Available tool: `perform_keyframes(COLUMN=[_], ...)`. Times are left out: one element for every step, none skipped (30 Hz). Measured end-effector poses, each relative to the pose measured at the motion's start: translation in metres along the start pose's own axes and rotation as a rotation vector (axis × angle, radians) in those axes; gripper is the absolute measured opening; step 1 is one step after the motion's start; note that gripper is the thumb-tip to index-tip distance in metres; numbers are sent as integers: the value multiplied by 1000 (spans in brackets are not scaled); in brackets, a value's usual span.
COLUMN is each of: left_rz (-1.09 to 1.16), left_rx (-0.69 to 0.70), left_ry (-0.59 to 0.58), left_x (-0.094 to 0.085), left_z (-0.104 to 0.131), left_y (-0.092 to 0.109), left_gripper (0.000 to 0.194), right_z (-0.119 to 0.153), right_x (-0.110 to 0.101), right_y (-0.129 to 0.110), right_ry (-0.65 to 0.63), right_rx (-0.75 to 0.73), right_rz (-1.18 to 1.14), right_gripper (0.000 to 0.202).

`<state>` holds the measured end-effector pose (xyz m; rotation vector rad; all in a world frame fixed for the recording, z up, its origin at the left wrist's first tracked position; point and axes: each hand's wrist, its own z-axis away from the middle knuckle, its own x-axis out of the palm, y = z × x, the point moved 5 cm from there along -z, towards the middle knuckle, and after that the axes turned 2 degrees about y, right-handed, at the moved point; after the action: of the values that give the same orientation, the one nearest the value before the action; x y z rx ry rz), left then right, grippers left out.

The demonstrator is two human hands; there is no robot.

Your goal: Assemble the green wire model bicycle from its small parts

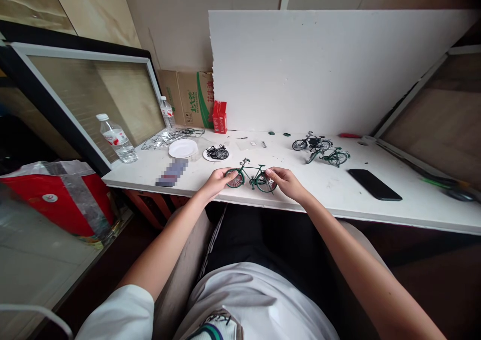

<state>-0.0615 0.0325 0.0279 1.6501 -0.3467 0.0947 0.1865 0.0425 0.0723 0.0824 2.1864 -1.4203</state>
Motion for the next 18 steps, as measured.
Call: perform_keyframes(left_rz=[33,57,73,84,93,99,106,114,123,135,153,180,217,262,309,349,377,388], left_rx=[-24,-46,-59,-62,-60,-58,-57,-58,-61,-64,-68,-76,-86,-93,-99,-100,-97,-95], left_ry=[4,6,7,5,-2,-14,-30,-48,-67,-85,-100,-114,-126,-136,-145,-151,-158,-162], left_x=[1,1,2,3,5,6,7,8,9,10,11,12,13,15,18,21,24,28], left_z=[1,1,2,2,2,3,3,4,4,5,7,8,10,11,13,14,15,16], left_y=[0,0,0,1,2,3,4,6,7,8,9,10,10,9,8,7,5,3], left_gripper=[47,46,46,46,46,45,45,44,43,42,42,42,44,46,48,51,54,57], right_z=[0,0,-1,-1,-1,-1,-2,-2,-3,-3,-4,-4,-5,-5,-6,-6,-7,-7], right_x=[0,-1,-1,0,0,1,2,2,3,3,2,2,2,2,2,2,2,2], right_y=[1,2,3,4,6,7,9,10,11,11,11,11,11,12,12,12,13,13], right_ry=[-2,-4,-9,-14,-19,-26,-30,-33,-33,-28,-20,-11,-1,10,23,35,49,63], right_rx=[-6,-9,-10,-9,-6,-1,3,5,6,4,1,0,1,3,4,7,9,10], right_rz=[1,1,-2,-8,-18,-32,-46,-60,-73,-85,-94,-101,-108,-116,-127,-142,-158,-173], right_gripper=[61,61,60,60,60,60,60,60,60,61,62,63,64,65,65,65,64,64])
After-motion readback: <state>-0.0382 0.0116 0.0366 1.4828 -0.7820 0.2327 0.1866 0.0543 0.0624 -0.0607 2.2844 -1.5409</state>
